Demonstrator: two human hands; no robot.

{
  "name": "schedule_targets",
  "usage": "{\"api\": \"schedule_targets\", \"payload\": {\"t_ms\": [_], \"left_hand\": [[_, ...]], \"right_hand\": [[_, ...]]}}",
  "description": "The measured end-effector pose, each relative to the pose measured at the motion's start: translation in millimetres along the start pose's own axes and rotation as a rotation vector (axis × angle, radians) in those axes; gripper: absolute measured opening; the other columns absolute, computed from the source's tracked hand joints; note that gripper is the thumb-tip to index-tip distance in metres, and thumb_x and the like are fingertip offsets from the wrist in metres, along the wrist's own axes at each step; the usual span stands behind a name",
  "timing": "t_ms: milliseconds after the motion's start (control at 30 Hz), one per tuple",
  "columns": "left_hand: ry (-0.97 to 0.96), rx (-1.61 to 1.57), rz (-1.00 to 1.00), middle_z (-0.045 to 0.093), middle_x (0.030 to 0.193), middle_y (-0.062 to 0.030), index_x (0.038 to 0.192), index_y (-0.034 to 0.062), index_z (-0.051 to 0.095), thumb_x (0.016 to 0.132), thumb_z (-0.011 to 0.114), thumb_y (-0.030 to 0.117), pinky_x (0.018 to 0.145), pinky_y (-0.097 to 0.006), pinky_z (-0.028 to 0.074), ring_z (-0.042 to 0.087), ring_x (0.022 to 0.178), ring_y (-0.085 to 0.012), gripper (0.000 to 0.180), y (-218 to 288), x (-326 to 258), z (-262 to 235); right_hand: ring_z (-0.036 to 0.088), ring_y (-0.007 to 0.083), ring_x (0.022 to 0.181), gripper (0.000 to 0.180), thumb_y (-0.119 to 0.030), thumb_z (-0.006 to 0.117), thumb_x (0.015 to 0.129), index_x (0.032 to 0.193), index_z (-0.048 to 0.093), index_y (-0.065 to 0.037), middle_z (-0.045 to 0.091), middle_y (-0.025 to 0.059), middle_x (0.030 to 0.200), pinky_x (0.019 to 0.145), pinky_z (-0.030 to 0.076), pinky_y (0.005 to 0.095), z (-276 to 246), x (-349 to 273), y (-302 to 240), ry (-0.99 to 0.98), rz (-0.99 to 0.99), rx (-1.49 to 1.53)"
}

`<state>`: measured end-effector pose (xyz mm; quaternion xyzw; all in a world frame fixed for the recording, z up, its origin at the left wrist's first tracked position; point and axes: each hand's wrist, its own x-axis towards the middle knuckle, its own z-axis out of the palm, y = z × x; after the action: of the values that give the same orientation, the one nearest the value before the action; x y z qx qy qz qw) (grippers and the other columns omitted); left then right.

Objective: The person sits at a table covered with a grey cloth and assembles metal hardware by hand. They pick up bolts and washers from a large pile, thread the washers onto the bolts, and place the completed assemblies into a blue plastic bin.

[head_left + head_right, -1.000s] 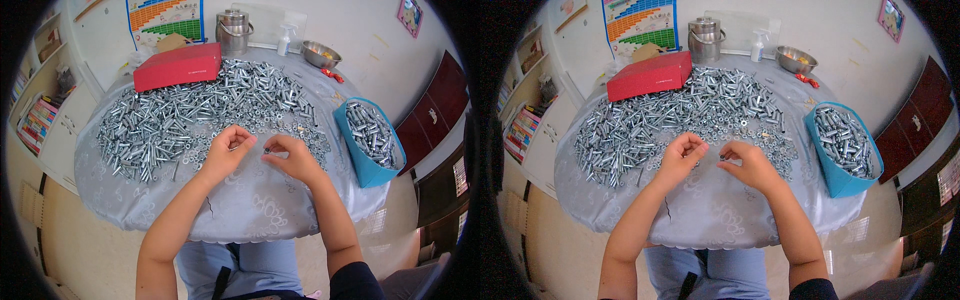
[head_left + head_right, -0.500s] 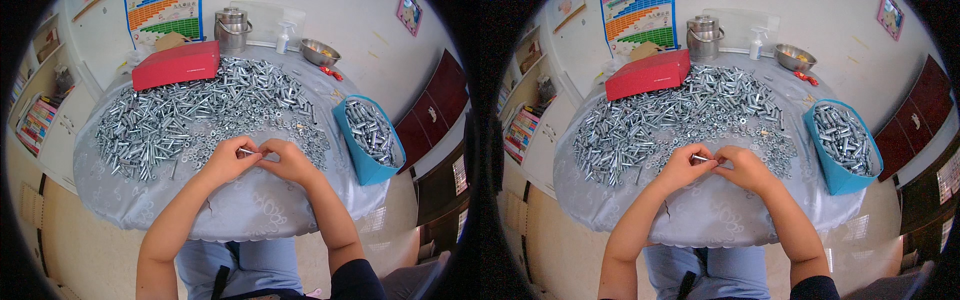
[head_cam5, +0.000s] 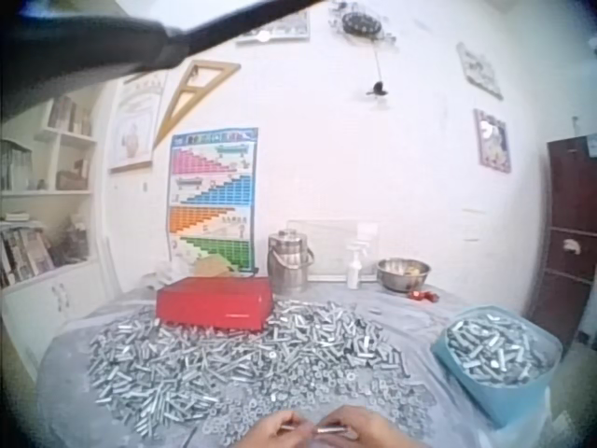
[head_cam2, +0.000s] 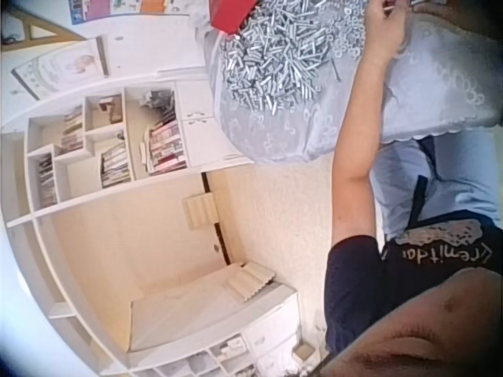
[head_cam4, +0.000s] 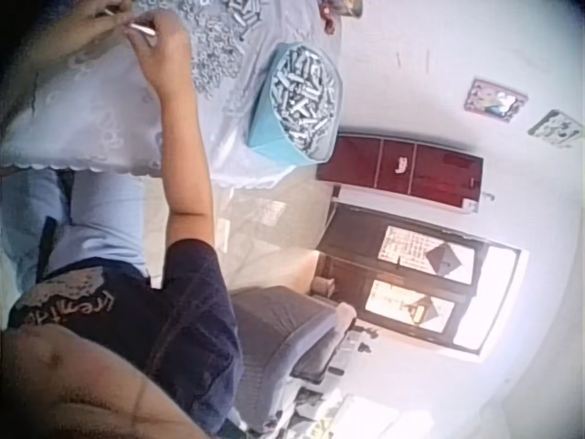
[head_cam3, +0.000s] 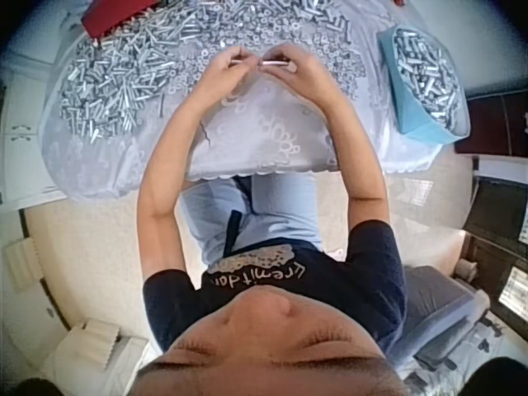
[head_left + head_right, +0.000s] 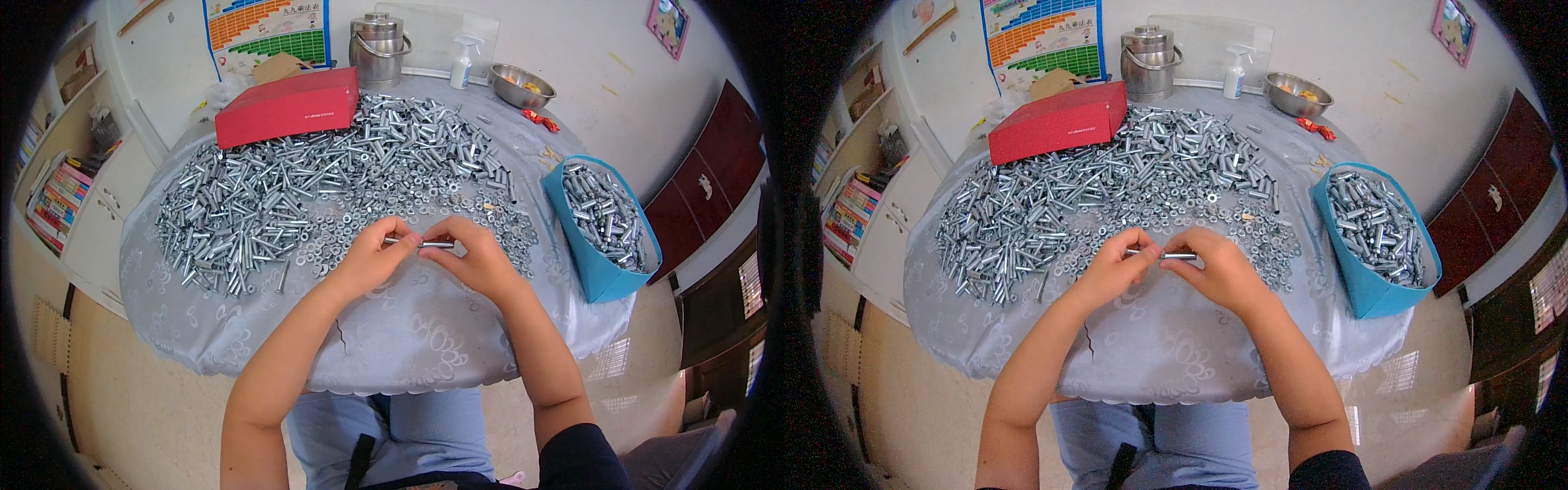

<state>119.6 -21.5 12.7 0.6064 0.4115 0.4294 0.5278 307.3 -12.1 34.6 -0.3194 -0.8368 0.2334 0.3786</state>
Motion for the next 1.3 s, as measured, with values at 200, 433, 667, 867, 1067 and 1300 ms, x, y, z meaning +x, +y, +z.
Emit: {"api": "schedule_targets", "payload": {"t_ms": [200,433,667,867,1067,1300], "left_hand": [[-0.078,-0.375,-0.197,0.047,0.075,0.0014,0.094,0.0078,0.050,0.092,0.040,0.042,0.054,-0.022,0.035,0.040,0.059,-0.0067,0.036,-6,1,6],[-0.239,-0.339,-0.230,0.048,0.083,-0.0003,0.109,0.0085,0.041,0.091,0.030,0.055,0.054,-0.022,0.032,0.035,0.058,-0.0077,0.050,-3,-4,17],[-0.286,-0.217,-0.228,0.050,0.075,0.0025,0.102,0.0084,0.051,0.091,0.045,0.040,0.052,-0.020,0.034,0.042,0.058,-0.0066,0.034,10,-6,17],[-0.222,-0.194,-0.214,0.050,0.070,0.0034,0.095,0.0072,0.059,0.087,0.056,0.027,0.046,-0.018,0.029,0.041,0.054,-0.0042,0.022,4,-5,17],[-0.168,-0.184,-0.282,0.052,0.074,0.0007,0.093,0.0057,0.056,0.085,0.058,0.021,0.051,-0.018,0.036,0.048,0.060,-0.0061,0.018,7,-7,18],[-0.276,-0.108,-0.251,0.053,0.077,-0.0018,0.093,0.0021,0.053,0.086,0.057,0.021,0.054,-0.020,0.040,0.050,0.064,-0.0076,0.021,15,-8,11]], "right_hand": [[0.060,0.0255,0.080,0.020,-0.011,0.068,0.073,0.089,0.061,-0.002,0.060,0.0111,0.086,0.070,0.047,0.0331,10,0,-4,0.029,-0.021,0.044],[0.059,0.0269,0.082,0.026,-0.008,0.068,0.072,0.095,0.057,-0.002,0.060,0.0116,0.086,0.073,0.047,0.0339,19,0,-4,-0.014,0.025,0.055],[0.056,0.0290,0.083,0.042,-0.004,0.072,0.061,0.100,0.055,-0.005,0.060,0.0104,0.086,0.073,0.045,0.0368,20,-1,-8,0.015,-0.017,0.068],[0.053,0.0248,0.087,0.052,-0.007,0.075,0.053,0.102,0.057,-0.008,0.060,0.0056,0.085,0.079,0.039,0.0359,18,2,-14,0.027,-0.155,-0.090],[0.051,0.0232,0.088,0.056,-0.009,0.076,0.050,0.103,0.058,-0.010,0.059,0.0027,0.085,0.080,0.037,0.0360,17,3,-16,-0.021,-0.200,-0.182],[0.051,0.0243,0.089,0.064,-0.009,0.077,0.049,0.109,0.056,-0.011,0.058,0.0046,0.088,0.080,0.037,0.0366,20,1,-17,0.040,-0.246,-0.206]]}}
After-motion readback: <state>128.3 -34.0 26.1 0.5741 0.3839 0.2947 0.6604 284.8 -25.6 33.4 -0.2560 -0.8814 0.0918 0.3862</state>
